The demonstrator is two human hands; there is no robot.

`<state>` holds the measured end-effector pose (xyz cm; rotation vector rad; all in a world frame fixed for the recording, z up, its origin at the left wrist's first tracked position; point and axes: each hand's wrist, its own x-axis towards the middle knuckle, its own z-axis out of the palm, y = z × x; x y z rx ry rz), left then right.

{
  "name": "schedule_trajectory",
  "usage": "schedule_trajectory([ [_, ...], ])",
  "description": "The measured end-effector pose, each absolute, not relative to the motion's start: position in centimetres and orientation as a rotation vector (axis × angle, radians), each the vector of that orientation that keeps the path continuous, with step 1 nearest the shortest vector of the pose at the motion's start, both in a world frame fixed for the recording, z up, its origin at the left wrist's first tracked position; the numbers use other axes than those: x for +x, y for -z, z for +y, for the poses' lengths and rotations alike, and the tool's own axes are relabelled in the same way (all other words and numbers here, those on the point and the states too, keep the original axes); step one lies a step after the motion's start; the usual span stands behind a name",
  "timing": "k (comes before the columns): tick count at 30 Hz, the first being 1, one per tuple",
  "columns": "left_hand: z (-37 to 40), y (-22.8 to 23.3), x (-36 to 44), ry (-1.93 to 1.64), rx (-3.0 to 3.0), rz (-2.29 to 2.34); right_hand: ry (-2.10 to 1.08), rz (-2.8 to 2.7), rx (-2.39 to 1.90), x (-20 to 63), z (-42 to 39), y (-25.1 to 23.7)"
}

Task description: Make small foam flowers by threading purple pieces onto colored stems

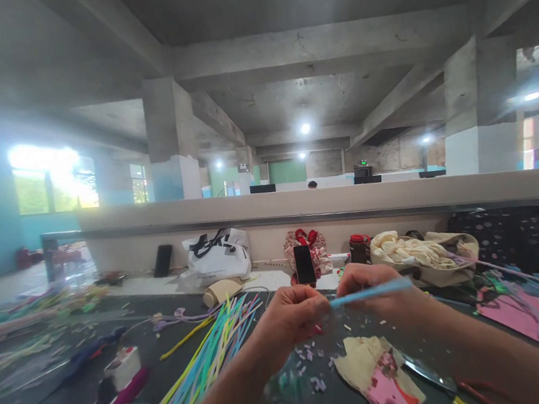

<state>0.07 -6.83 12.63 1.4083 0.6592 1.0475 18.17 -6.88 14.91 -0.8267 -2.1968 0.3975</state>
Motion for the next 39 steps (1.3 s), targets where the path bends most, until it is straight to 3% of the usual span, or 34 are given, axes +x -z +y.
schedule_trajectory([
  [3,-6.7,-12.7,-0.4,-0.896,1.497,0.648,-0.489,-2.355,-0.779,18.2,-6.9,-16.2],
  [9,-6.9,-12.9,-0.4,-0.736,1.582,0.769,-0.189,-2.574,-0.712,17.5,-7.5,-18.2],
  [13,-7.1,-13.2,0.1,-0.786,1.686,0.848,0.207,-2.686,-0.723,17.1,-7.9,-19.0],
  [19,-6.8,-12.8,1.0,-1.011,1.495,0.836,1.076,-2.485,-0.701,16.4,-8.6,-17.1],
  [22,-6.6,-12.4,1.2,-1.123,1.285,0.729,1.229,-2.303,-0.643,16.3,-8.5,-15.5],
  [25,-6.7,-12.2,1.3,-1.191,1.152,0.629,1.013,-2.21,-0.674,16.4,-8.1,-14.8],
  [32,-6.9,-12.2,0.8,-1.234,1.198,0.593,-0.323,-2.215,-0.765,17.3,-7.5,-16.6],
  [39,-7.2,-12.5,-0.4,-0.949,1.518,0.714,-0.7,-2.406,-0.75,17.9,-7.2,-17.8],
])
